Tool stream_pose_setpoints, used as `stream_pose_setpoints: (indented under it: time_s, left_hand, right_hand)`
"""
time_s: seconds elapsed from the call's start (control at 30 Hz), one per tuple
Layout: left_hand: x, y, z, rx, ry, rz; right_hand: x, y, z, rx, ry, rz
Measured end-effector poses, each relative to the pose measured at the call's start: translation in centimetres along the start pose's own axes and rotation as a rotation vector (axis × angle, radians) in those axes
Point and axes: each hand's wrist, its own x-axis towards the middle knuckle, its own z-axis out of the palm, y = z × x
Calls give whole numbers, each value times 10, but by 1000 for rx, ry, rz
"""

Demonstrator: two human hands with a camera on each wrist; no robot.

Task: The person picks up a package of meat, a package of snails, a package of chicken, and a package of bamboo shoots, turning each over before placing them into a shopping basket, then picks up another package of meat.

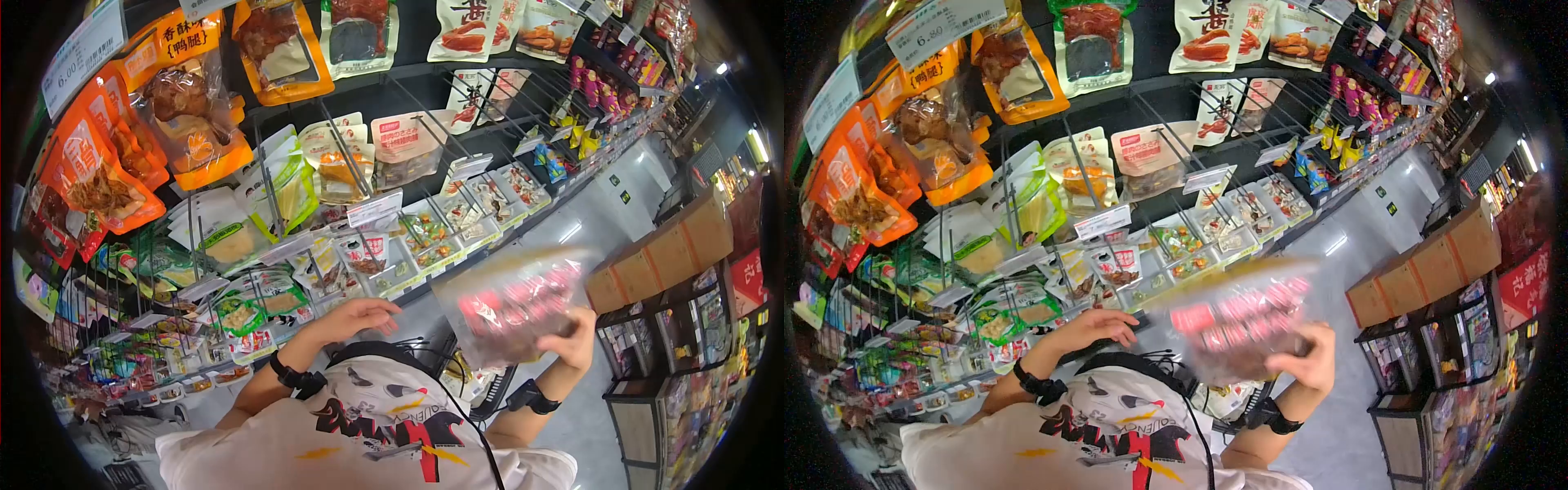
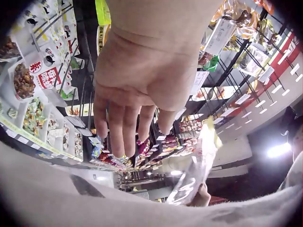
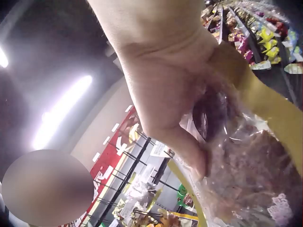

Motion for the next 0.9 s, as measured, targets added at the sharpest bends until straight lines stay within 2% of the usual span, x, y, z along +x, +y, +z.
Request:
stream_pose_setpoints:
  time_s: [0.03, 0.1, 0.13, 0.2, 0.23, 0.27, 0.37, 0.47, 0.53, 0.6, 0.73, 0.83, 0.9]
  left_hand:
    - [-1, 0, 1, 10, 3, -1]
    - [1, -4, 1, -3, 0, 5]
    - [3, -5, 1, -6, -8, 8]
    - [5, -6, 2, -1, -9, 6]
    - [7, -7, 3, 2, -11, 7]
    - [10, -7, 4, 8, -6, 20]
    - [13, -6, 7, 9, 11, 32]
    - [15, -1, 6, -2, 6, 5]
    - [18, -4, 6, 12, 16, 14]
    - [20, -2, 8, -4, 17, 15]
    - [22, 2, 13, 28, 31, 38]
    - [22, -1, 8, 18, 43, 23]
    - [23, 0, 7, 15, 52, 5]
  right_hand:
    - [-10, 0, 6, 274, 99, -72]
    - [-15, -8, 13, 858, 157, -38]
    - [-18, -9, 13, 897, 182, -9]
    - [-35, 2, 15, 761, 275, 111]
    - [-38, 11, 13, 625, 258, 181]
    - [-35, 17, 7, 482, 128, 244]
    - [10, 14, -13, 87, -489, 473]
    - [26, -12, -13, -189, -596, 434]
    - [3, -4, 9, 100, -32, 99]
    - [-12, -3, 16, 130, 277, 5]
    - [-19, -11, 17, -312, 375, 280]
    - [2, 32, -6, -144, -86, 45]
    - [33, 16, -14, -378, -532, 305]
